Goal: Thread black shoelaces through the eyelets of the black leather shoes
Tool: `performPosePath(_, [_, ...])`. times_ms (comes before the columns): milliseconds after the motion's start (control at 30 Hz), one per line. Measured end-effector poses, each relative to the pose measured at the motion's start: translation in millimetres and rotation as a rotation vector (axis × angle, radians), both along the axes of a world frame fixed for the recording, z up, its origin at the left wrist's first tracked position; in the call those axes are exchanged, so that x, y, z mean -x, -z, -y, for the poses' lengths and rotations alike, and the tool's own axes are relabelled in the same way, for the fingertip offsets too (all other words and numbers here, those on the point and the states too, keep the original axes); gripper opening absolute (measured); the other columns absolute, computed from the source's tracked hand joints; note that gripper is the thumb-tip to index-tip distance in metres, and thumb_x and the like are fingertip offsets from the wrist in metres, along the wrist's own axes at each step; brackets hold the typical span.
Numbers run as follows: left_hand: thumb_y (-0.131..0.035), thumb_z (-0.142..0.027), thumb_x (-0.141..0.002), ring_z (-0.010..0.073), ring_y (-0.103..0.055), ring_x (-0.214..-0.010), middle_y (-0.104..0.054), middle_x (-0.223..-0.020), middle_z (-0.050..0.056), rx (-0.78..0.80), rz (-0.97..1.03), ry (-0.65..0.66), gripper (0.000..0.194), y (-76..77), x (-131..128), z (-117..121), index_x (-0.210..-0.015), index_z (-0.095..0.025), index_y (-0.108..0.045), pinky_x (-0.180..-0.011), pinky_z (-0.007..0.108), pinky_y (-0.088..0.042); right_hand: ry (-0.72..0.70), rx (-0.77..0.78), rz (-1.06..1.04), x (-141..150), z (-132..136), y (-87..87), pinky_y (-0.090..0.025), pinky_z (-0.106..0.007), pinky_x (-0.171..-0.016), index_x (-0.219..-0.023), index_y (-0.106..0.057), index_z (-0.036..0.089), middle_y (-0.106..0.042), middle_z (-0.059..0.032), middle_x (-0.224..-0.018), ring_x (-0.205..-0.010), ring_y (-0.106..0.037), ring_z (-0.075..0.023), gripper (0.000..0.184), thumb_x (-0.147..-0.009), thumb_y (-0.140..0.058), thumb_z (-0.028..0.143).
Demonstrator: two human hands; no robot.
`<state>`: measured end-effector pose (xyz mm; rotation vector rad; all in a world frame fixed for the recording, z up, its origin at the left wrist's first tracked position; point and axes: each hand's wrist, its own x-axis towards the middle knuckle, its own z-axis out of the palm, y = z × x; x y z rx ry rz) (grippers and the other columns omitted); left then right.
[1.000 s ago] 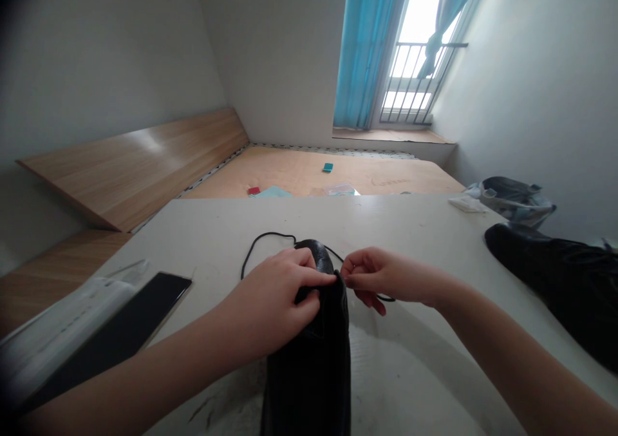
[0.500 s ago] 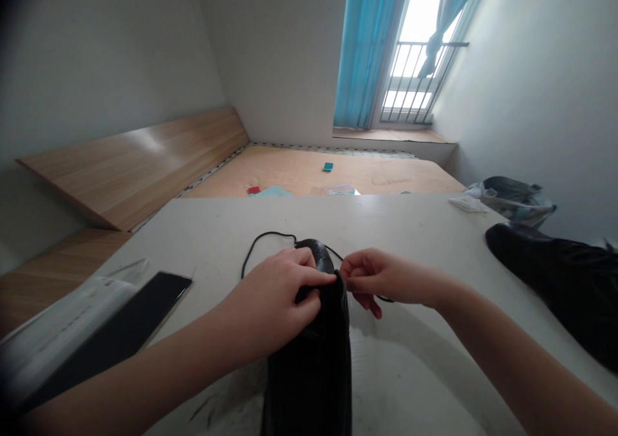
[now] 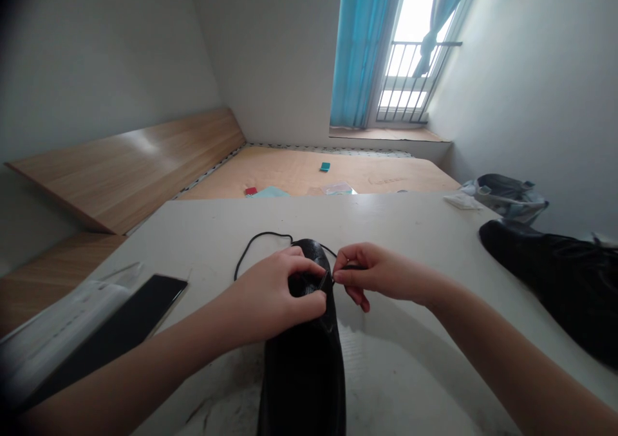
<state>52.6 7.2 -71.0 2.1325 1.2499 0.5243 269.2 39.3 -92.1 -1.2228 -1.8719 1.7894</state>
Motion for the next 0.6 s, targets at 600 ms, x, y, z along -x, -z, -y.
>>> performPosePath(600, [-0.057,-0.035,-0.078,0.0215,-0.060,-0.084,-0.061,-0.087,0.002,-0.003,-0.001,0.054,0.028,0.0,-1.1,-1.6,-0.095,-0.025,-0.077,-0.072,0.032,-0.046,-0.047,-0.036,0.002,-2.3,0.8,2.2,-0.035,-0.020,-0.046,-0.074,-0.052,0.017,-0.060,0.0034,-0.053,-0.046,-0.053,-0.0084,0.040,-0.084,-0.067,0.052])
